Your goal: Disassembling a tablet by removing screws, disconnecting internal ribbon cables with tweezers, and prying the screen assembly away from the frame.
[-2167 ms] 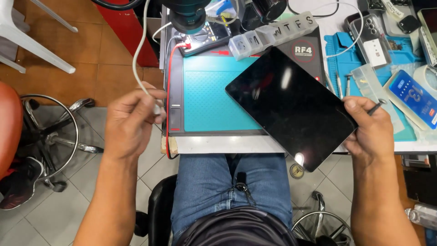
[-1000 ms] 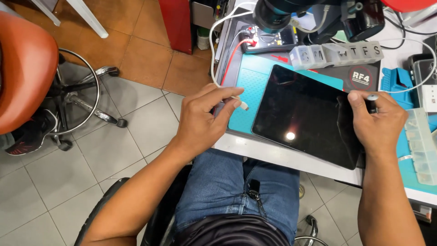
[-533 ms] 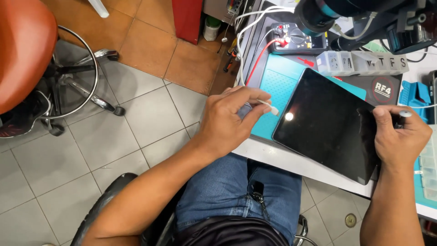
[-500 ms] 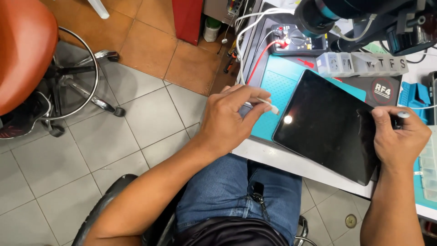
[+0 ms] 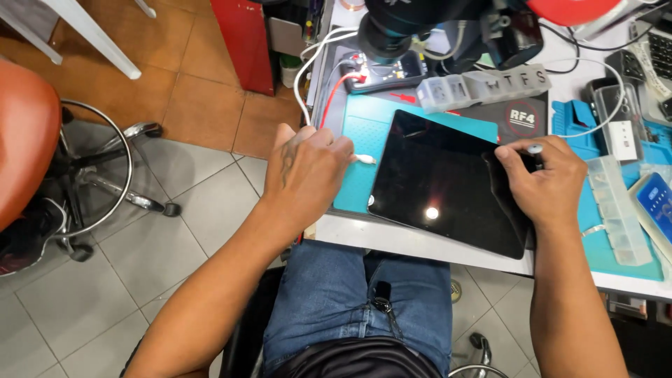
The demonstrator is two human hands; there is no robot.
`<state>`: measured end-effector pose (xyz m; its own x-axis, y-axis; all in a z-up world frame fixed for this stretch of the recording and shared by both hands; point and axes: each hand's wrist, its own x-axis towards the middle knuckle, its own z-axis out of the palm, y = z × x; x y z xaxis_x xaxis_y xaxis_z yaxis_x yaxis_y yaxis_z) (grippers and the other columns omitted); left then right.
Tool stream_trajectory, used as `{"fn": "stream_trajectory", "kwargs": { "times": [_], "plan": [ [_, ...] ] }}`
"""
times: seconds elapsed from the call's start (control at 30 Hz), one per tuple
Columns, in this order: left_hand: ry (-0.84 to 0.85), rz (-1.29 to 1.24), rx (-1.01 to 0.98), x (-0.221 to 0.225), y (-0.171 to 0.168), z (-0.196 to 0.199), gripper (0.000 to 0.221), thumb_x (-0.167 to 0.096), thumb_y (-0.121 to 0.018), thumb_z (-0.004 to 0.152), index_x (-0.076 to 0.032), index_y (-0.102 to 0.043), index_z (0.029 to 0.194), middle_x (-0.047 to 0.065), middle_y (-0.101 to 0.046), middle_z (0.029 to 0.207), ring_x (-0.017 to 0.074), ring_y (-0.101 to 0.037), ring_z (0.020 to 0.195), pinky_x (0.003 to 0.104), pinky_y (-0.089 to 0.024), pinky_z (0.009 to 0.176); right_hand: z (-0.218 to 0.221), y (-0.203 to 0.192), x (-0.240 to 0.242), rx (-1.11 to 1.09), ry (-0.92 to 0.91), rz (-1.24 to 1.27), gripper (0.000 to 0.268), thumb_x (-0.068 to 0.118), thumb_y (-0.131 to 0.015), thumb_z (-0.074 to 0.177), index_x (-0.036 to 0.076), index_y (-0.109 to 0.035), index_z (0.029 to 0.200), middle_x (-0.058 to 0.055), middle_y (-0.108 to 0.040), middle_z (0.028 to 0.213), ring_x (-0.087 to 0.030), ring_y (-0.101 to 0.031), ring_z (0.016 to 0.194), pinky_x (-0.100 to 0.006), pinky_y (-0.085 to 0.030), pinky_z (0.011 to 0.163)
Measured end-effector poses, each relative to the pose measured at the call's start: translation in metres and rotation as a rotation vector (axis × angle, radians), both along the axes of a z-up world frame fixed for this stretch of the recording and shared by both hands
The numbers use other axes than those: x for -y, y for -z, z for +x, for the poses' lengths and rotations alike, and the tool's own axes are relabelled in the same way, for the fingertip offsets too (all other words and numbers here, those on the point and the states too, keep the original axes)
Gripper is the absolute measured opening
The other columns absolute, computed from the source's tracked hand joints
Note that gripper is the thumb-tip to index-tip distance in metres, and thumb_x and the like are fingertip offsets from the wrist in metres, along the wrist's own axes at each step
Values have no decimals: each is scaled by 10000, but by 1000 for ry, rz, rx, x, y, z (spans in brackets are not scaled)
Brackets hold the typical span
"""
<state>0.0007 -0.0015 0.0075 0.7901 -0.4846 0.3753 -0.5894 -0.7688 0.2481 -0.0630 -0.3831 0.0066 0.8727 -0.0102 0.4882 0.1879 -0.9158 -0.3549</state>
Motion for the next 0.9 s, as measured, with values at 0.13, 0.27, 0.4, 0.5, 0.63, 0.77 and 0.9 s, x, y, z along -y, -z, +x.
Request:
{"fn": "stream_trajectory", "kwargs": {
  "times": [0.13, 0.27, 0.4, 0.5, 0.63, 0.77, 0.9],
  "plan": [
    [120, -81, 58, 1, 3, 11, 339, -256, -684, 1026, -154, -519, 748, 6, -559, 649, 285, -515, 628, 459, -293, 628, 0, -3, -3, 10, 23, -27, 119, 145, -884, 1047, 101, -786, 997, -55, -728, 969, -230, -663, 978, -358, -510, 888],
    [190, -144, 42, -2, 6, 15, 222, -222, -698, 1036, -148, -593, 855, -7, -592, 708, 267, -518, 660, 451, -340, 639, -2, -7, -4, -27, 26, -30, 147, 255, -858, 1052, 133, -789, 1008, -29, -732, 994, -220, -654, 998, -358, -501, 891],
    [218, -173, 31, -3, 0, 14, 286, -115, -658, 1028, -137, -551, 764, 8, -497, 637, 262, -458, 635, 432, -308, 635, -1, -6, -5, -26, 21, -11, 155, 253, -870, 1039, 120, -791, 1028, -42, -739, 1012, -224, -663, 1016, -352, -499, 861],
    [300, -121, 75, 1, 2, 23, 259, -134, -604, 1047, -116, -544, 796, 3, -507, 633, 273, -457, 642, 454, -306, 656, 0, -7, -6, -30, 16, -21, 158, 264, -857, 1046, 125, -791, 1011, -40, -737, 989, -227, -658, 995, -360, -495, 849],
    [360, -99, 126, 2, 9, 29, 347, -103, -596, 1045, -126, -453, 730, -2, -432, 589, 245, -414, 637, 428, -290, 638, 3, -3, -7, 29, 9, -44, 157, 251, -858, 1040, 127, -789, 971, -43, -741, 959, -248, -666, 970, -377, -510, 882],
    [271, -27, 130, 3, 15, 23, 192, -327, -528, 1042, -236, -533, 874, -12, -500, 731, 211, -551, 795, 389, -395, 783, 7, -4, -8, 166, -33, 60, 225, 261, -931, 939, 81, -797, 922, -124, -676, 837, -347, -691, 831, -394, -562, 753],
    [147, -66, 76, 11, -10, 0, 130, -293, -678, 952, -263, -641, 1074, -23, -574, 987, 230, -559, 965, 406, -412, 822, 8, -4, -10, 178, 7, 92, 232, 306, -932, 870, 116, -799, 877, -87, -687, 809, -316, -700, 812, -380, -570, 742]
  ]
}}
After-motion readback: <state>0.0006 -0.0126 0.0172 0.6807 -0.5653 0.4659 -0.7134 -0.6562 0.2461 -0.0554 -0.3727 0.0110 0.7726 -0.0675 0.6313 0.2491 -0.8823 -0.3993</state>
